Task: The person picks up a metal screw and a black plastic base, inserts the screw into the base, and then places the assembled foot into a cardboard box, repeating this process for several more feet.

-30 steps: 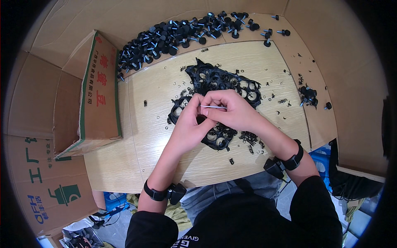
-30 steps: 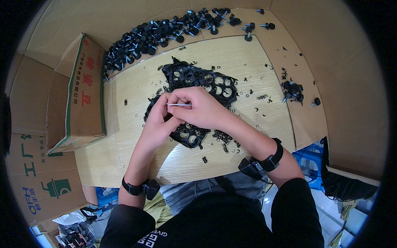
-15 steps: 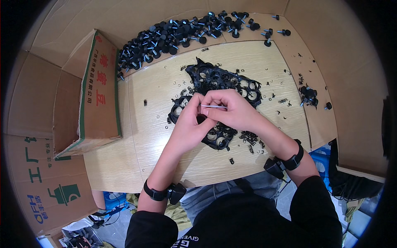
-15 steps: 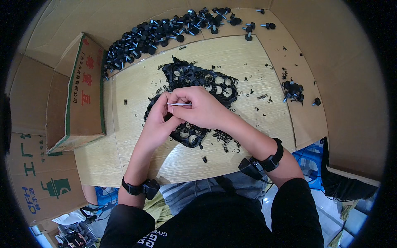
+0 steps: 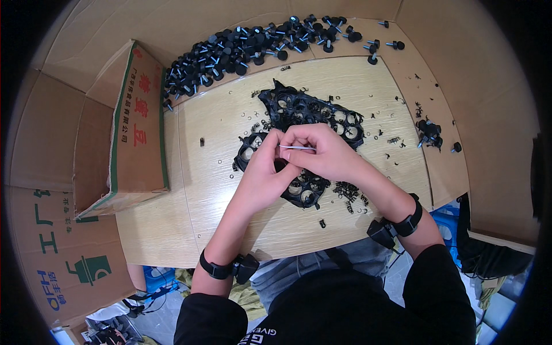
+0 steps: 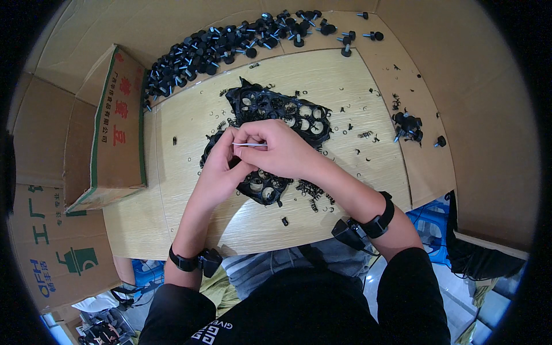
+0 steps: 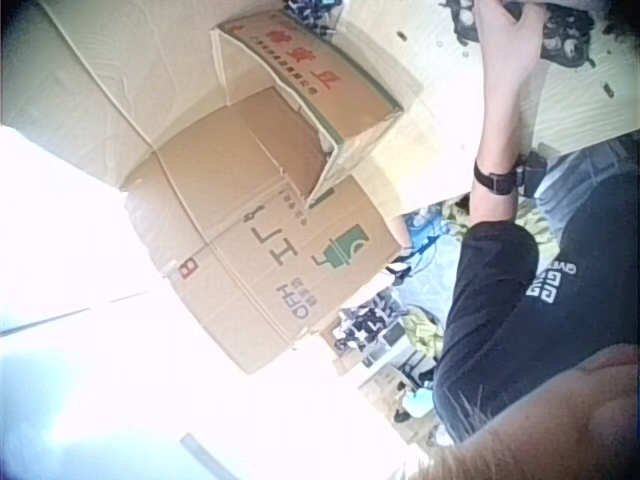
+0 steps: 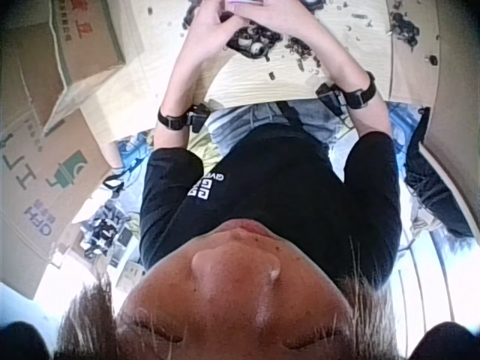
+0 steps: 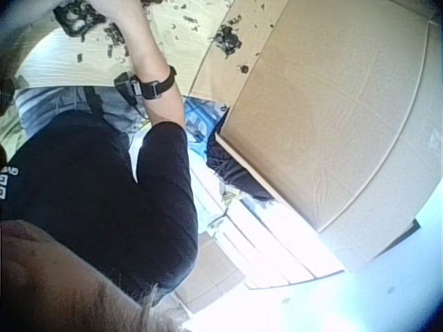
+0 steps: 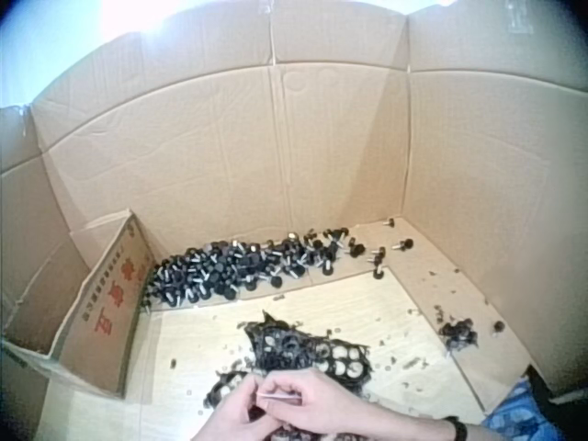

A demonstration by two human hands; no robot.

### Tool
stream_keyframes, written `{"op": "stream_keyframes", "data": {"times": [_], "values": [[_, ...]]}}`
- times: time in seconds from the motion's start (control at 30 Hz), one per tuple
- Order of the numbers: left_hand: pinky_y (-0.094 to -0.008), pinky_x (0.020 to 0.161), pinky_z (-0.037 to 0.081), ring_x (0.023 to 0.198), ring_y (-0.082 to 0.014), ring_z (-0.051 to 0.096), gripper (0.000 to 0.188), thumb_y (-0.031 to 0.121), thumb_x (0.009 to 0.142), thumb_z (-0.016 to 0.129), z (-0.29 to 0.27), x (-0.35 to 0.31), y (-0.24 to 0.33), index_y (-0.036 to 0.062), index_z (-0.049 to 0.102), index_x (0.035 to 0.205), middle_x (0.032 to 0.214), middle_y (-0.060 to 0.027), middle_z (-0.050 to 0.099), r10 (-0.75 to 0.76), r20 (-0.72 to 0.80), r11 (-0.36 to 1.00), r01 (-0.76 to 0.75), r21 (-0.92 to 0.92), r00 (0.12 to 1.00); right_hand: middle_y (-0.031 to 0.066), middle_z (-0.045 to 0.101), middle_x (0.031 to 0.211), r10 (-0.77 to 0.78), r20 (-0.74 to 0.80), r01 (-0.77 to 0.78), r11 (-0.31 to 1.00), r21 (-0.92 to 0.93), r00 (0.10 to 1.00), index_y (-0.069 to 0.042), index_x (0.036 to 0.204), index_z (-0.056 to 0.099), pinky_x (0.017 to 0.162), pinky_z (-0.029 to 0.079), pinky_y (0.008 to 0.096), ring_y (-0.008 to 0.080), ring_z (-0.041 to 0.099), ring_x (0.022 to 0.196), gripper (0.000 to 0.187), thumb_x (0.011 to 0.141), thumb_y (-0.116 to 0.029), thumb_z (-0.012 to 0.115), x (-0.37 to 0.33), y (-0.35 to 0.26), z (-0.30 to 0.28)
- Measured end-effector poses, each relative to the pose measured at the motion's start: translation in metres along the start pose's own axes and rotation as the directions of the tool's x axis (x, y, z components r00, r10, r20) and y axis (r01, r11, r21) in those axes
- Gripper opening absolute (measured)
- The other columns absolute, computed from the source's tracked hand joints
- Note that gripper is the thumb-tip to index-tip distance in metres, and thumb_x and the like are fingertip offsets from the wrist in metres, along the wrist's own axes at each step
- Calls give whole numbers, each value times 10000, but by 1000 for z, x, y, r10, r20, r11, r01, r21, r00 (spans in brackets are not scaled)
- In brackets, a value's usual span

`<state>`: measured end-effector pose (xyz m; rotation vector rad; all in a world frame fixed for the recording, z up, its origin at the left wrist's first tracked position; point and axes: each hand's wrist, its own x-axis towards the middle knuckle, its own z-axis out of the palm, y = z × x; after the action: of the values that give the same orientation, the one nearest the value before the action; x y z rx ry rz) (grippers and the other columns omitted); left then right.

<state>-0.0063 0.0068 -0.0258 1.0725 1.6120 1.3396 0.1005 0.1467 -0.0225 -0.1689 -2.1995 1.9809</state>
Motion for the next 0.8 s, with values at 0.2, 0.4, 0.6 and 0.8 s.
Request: {"op": "stream_keyframes", "data": {"times": [0.2,0.4,0.6,0.8], "values": [[-268,896,463,1024,-120,576,321,-68,796,612,0,-1,0,29,468,1067,1056,-63,597,15,1,1000,-15,-6,1000,-55,447,582,-39,-24,39,999,23,999,-14,856,615,504,297,236,27,378,555,106,872,-112,650,1,5,1],[-267,896,460,1022,-118,576,330,-58,800,617,1,-2,5,23,480,1089,1054,-62,599,-3,-6,999,3,32,1000,-55,442,579,-34,-26,35,999,17,999,-14,850,611,505,299,238,29,374,557,107,869,-111,651,0,3,1],[-262,872,462,977,-112,577,291,-39,804,619,2,-2,4,24,488,1056,1036,-57,603,59,-20,998,-59,21,998,-40,526,658,-12,-7,12,999,-52,1000,-11,867,613,540,335,219,20,424,607,91,884,-97,642,0,-2,1],[-264,798,474,877,-110,583,257,25,803,652,4,-3,16,17,506,1013,957,-54,610,75,-57,981,-64,185,996,-26,474,567,-48,-45,45,996,-81,998,-9,845,617,498,319,252,45,399,541,118,858,-120,657,0,1,1]]}}
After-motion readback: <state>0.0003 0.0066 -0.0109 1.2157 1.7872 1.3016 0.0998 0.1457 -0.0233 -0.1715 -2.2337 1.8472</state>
